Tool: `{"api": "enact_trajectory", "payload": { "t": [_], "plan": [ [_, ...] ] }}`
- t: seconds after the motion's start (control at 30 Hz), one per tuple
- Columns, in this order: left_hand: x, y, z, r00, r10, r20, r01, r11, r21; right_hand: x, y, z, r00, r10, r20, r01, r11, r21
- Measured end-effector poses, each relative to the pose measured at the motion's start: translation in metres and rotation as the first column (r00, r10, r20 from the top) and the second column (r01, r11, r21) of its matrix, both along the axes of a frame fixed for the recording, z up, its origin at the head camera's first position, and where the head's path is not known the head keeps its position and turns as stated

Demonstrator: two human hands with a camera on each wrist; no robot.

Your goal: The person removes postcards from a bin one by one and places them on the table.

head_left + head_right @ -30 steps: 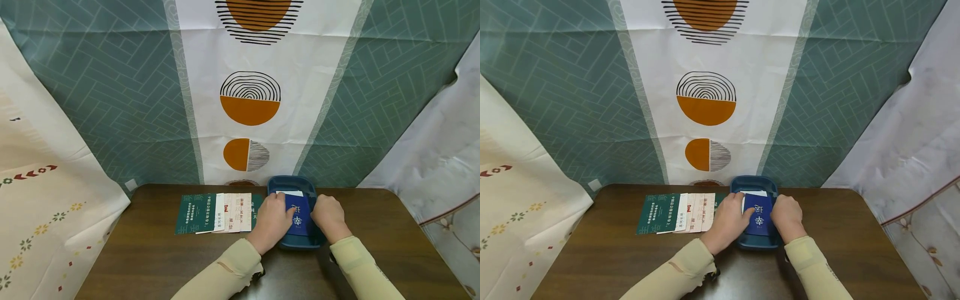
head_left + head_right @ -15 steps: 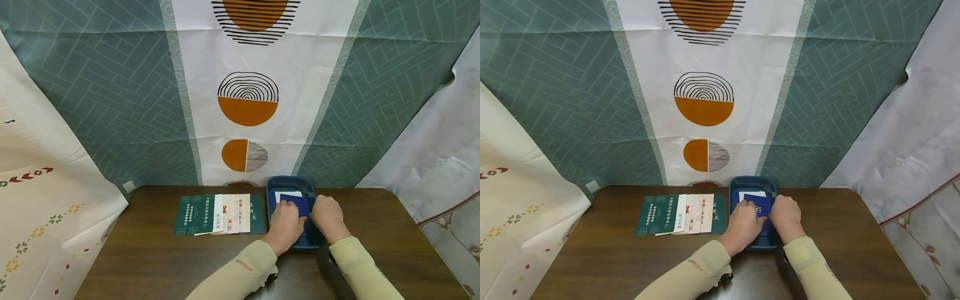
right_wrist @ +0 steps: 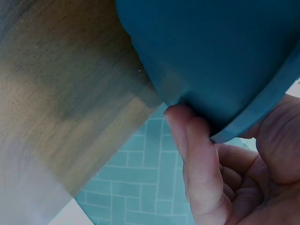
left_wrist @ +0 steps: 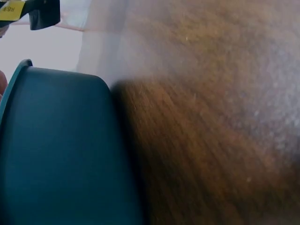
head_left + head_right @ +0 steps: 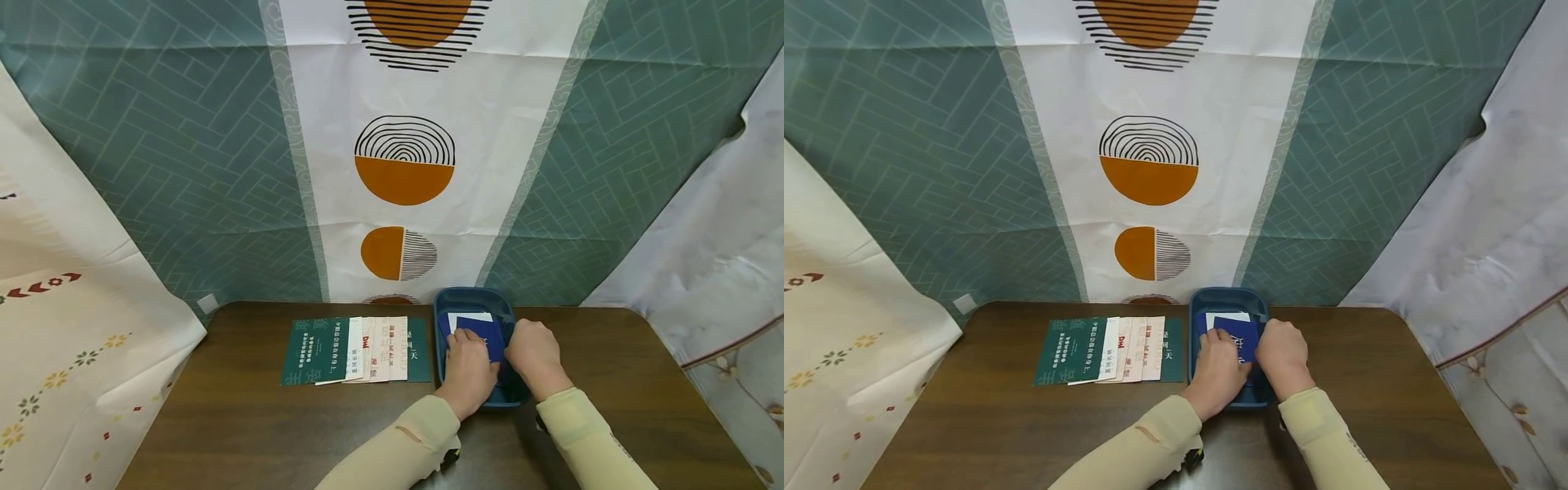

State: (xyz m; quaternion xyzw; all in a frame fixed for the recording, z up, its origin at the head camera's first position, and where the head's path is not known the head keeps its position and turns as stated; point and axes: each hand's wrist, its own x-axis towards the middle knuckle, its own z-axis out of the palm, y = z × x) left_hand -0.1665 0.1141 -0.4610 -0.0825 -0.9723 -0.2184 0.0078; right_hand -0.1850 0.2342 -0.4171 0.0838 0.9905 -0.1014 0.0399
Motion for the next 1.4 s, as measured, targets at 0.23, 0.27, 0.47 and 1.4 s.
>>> {"api": "enact_trajectory", "payload": {
  "t": [0.23, 0.27, 0.47, 1.4],
  "plan": [
    [-0.0010, 0.0036, -0.0052, 0.999, 0.030, -0.032, -0.033, 0.994, -0.105, 0.0004, 0.0011, -0.0016, 1.000, 0.000, -0.009, -0.001, 1.000, -0.012],
    [-0.0009, 0.0042, -0.0060, 0.999, 0.038, -0.027, -0.041, 0.992, -0.121, 0.0008, 0.0009, -0.0018, 1.000, -0.002, -0.005, 0.002, 1.000, -0.012],
    [0.0011, 0.0074, -0.0084, 0.992, 0.105, 0.067, -0.090, 0.976, -0.201, 0.0033, -0.0003, -0.0034, 1.000, -0.012, 0.014, 0.012, 1.000, -0.005],
    [-0.0033, 0.0029, 0.0005, 0.991, 0.131, -0.010, -0.131, 0.979, -0.155, -0.0001, -0.0002, -0.0030, 1.000, -0.017, 0.001, 0.017, 1.000, 0.017]
  ]
}}
